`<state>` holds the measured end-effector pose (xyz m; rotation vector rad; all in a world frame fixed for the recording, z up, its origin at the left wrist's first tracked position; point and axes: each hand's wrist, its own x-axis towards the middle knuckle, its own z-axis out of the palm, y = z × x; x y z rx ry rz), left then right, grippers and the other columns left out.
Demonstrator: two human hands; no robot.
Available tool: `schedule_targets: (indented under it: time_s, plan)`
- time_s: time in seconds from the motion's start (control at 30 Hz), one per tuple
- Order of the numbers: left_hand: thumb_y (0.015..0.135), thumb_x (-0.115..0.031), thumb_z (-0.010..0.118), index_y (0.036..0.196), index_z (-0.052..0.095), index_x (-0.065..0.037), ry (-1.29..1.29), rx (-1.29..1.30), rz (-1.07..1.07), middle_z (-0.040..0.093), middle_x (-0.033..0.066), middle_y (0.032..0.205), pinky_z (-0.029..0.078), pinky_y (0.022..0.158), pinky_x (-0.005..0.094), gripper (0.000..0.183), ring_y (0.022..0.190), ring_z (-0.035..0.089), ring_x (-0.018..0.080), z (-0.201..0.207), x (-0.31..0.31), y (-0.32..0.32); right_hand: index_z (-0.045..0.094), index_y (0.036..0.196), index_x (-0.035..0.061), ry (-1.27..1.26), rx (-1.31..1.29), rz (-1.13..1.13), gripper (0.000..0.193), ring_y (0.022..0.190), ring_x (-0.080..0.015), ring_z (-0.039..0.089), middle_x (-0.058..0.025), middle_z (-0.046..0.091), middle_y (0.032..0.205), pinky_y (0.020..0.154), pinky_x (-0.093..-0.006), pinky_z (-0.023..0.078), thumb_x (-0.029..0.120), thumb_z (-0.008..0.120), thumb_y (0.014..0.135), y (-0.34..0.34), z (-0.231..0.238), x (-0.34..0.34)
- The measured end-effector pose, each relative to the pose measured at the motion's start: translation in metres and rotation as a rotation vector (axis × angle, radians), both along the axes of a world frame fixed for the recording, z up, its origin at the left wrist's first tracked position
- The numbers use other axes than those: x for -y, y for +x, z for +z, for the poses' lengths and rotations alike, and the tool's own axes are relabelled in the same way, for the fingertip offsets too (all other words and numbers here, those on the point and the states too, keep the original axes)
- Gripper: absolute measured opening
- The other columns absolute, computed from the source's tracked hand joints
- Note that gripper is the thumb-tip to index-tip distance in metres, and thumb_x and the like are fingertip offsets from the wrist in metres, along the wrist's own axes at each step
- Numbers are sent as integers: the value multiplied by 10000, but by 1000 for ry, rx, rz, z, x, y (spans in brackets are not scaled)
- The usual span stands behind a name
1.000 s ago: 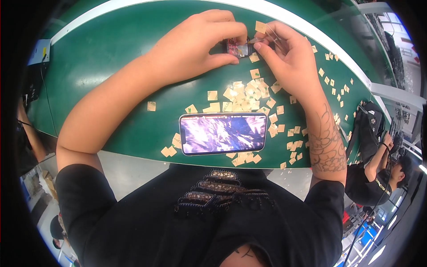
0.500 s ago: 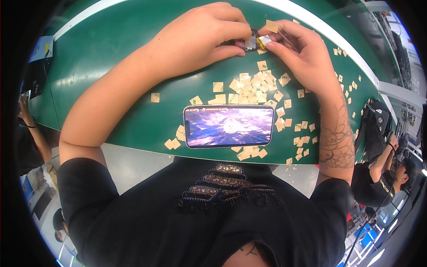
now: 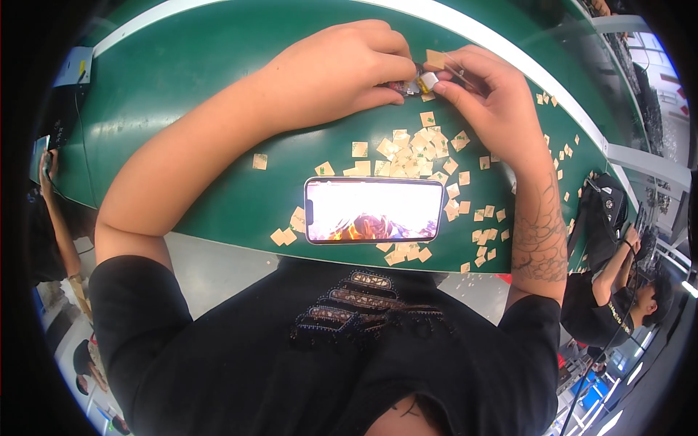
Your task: The person is assembling or inspecting small electronic modules on a production line, using hands and tweezers to manipulate tiny components.
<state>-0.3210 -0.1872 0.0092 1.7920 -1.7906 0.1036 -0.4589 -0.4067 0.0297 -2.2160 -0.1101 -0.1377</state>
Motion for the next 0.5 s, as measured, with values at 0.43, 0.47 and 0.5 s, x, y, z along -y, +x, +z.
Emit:
schedule_targets:
  time_s: [0.43, 0.47, 0.5]
  plan:
    - [835, -133, 830, 1057, 741, -45, 4, 13, -30, 697, 86, 1131, 559, 892, 410, 255, 1031, 649, 297, -1, 1, 1, 663, 1216, -66, 166, -132, -61, 254, 915, -101, 677, -81, 733, 985, 828, -273, 558, 38, 702, 988, -1, -5, -7]
    - [835, -133, 830, 1057, 741, -45, 4, 13, -32, 697, 86, 1131, 559, 892, 410, 255, 1031, 649, 297, -1, 1, 1, 663, 1216, -66, 167, -132, -63, 254, 915, -101, 677, -81, 733, 985, 828, -273, 558, 38, 702, 988, -1, -4, -6]
    - [834, -131, 831, 1050, 740, -44, 8, 12, -27, 699, 85, 1136, 559, 891, 410, 250, 1030, 649, 297, -1, 1, 1, 669, 1203, -68, 160, -145, -42, 244, 913, -102, 681, -81, 735, 984, 834, -272, 558, 37, 703, 985, -1, -3, -4]
